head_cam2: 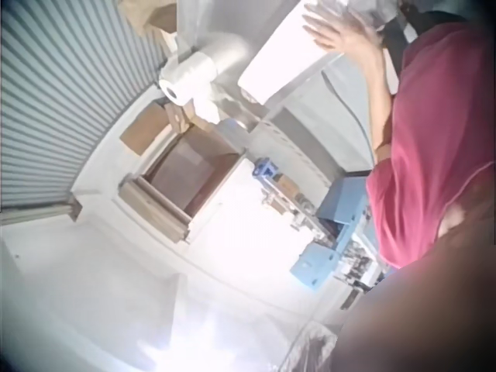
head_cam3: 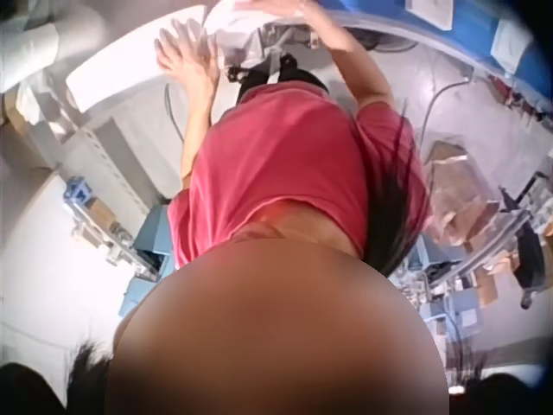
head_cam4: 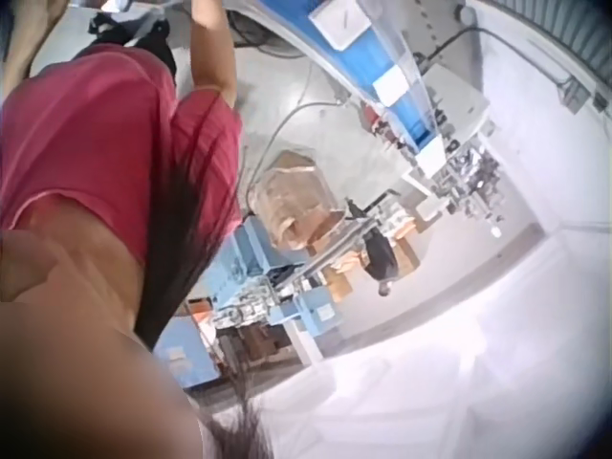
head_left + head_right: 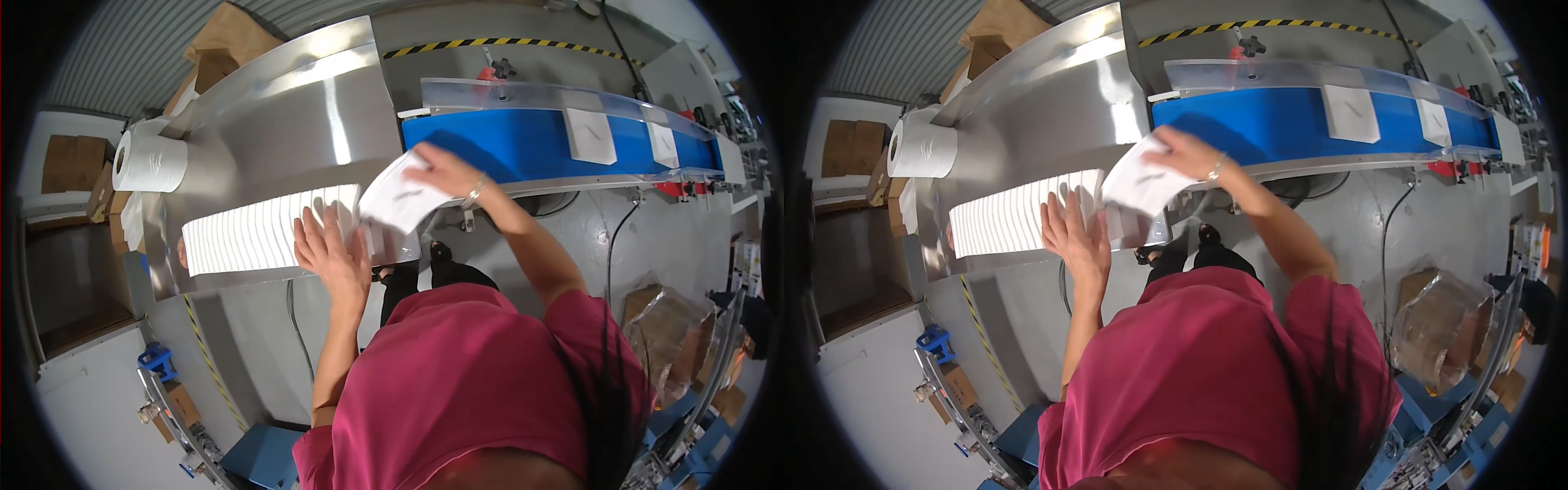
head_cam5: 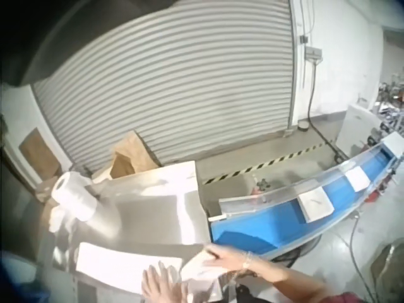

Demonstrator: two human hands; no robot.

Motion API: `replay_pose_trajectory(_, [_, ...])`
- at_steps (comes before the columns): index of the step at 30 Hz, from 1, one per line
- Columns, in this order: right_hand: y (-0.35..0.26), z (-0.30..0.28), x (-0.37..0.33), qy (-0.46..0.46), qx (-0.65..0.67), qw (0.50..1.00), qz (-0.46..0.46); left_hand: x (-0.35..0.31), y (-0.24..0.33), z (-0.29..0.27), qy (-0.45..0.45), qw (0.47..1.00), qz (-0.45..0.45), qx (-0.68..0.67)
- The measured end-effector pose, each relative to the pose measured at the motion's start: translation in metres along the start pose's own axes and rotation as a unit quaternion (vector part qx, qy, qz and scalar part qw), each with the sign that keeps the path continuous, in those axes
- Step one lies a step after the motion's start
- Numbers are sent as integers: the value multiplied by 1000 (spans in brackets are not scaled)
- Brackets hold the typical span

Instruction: Operating a tissue paper processing machine and organizing stacks of paper on a conveyor belt.

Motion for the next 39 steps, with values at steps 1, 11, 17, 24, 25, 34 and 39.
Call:
replay_pose_trajectory(1, [33,-17,-1,87,60,994,32,0,-4,3,-6,1000,3,-2])
replay_pose_trajectory(11, [13,-85,-35,300,-359,882,-59,2,-5,2,25,998,12,-48])
replay_pose_trajectory(17, [-36,43,10,-56,-150,953,-259,2,-3,1,-29,997,61,-32])
replay_pose_trajectory(24, [42,-29,-1,181,18,981,62,-2,-23,-5,-12,1000,-10,-25])
replay_pose_trajectory(25, [40,-56,-12,260,-82,949,157,-2,-24,-6,-5,999,-4,-37])
replay_pose_trajectory(34, [-33,-41,-23,193,-224,949,-105,-1,-20,-8,19,997,22,-69])
replay_pose_trajectory(39, [-53,55,12,-66,-112,969,-208,-1,-18,-6,-48,997,47,-31])
Point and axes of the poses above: each hand's wrist, its own x-axis towards the middle knuckle, its own z-axis out of the palm, y = z × x, the point moved 4 cm from there along x, towards the middle knuckle, and after that the axes turned 1 degree about -x, right-handed, at the moved point
